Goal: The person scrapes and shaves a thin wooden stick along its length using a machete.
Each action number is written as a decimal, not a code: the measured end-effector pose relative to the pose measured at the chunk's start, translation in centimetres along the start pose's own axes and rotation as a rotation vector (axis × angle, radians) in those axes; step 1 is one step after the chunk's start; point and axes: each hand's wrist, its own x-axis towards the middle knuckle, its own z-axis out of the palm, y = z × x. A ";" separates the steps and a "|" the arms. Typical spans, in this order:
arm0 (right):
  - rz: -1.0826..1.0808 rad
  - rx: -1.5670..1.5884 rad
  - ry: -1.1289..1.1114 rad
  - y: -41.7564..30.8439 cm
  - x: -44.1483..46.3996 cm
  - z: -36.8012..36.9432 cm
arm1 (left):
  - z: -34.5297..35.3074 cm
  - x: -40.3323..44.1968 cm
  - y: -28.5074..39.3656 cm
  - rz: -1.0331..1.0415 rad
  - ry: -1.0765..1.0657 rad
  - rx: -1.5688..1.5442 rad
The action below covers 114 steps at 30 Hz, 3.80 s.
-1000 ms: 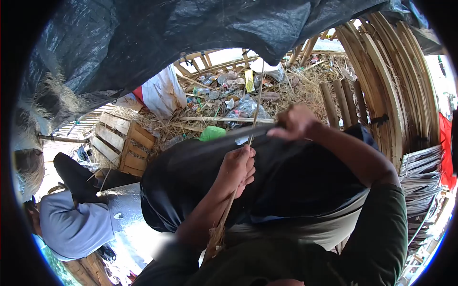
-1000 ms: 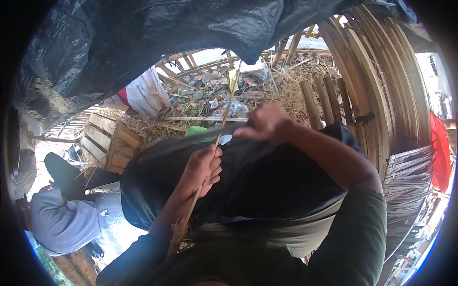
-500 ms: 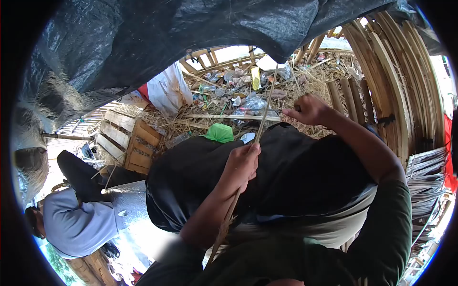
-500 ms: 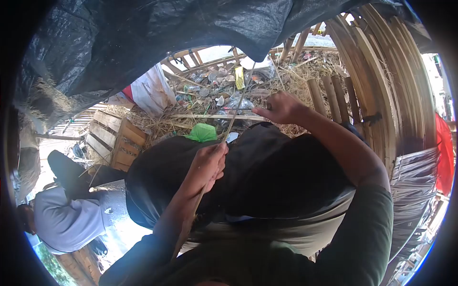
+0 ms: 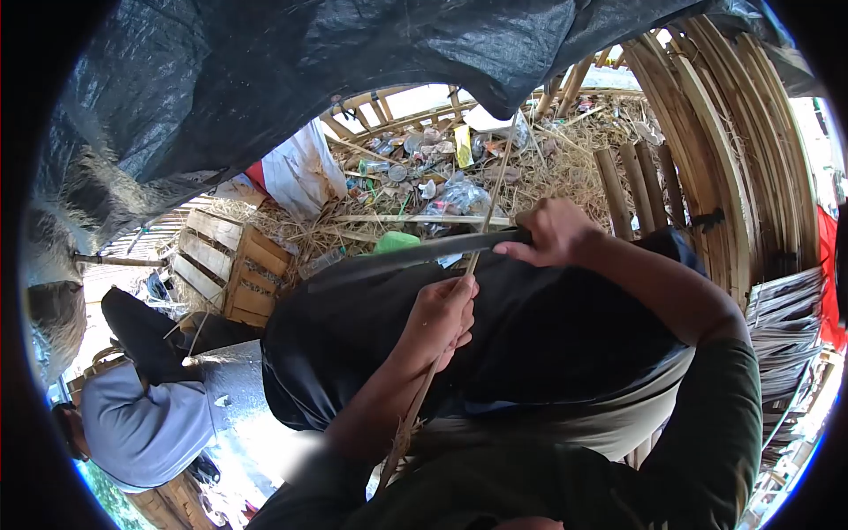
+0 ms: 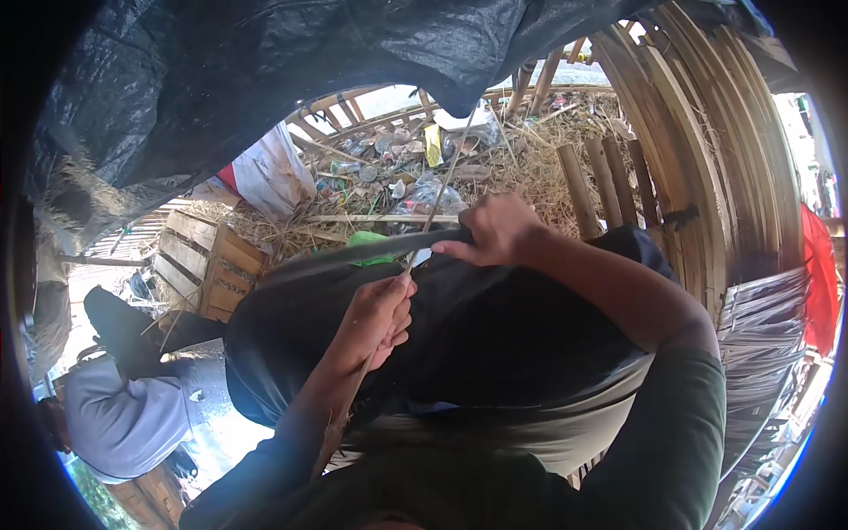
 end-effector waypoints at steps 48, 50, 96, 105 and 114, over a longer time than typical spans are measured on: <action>0.014 -0.044 0.284 14.4 -0.4 8.5 | 0.7 -0.4 0.0 -0.092 -0.045 -0.060; 0.005 0.103 0.092 10.4 0.7 3.9 | 0.7 -0.7 0.2 -0.080 -0.031 -0.021; 0.583 -0.230 -0.080 19.0 -2.5 -1.2 | 3.0 -4.4 -1.3 -0.145 -0.059 -0.014; 0.318 -0.231 -0.209 15.6 -1.8 0.3 | 2.2 -8.2 -4.7 -0.133 0.033 -0.052; 0.818 0.039 -0.188 18.0 -1.8 0.8 | 0.1 -9.7 -2.9 0.084 0.098 -0.116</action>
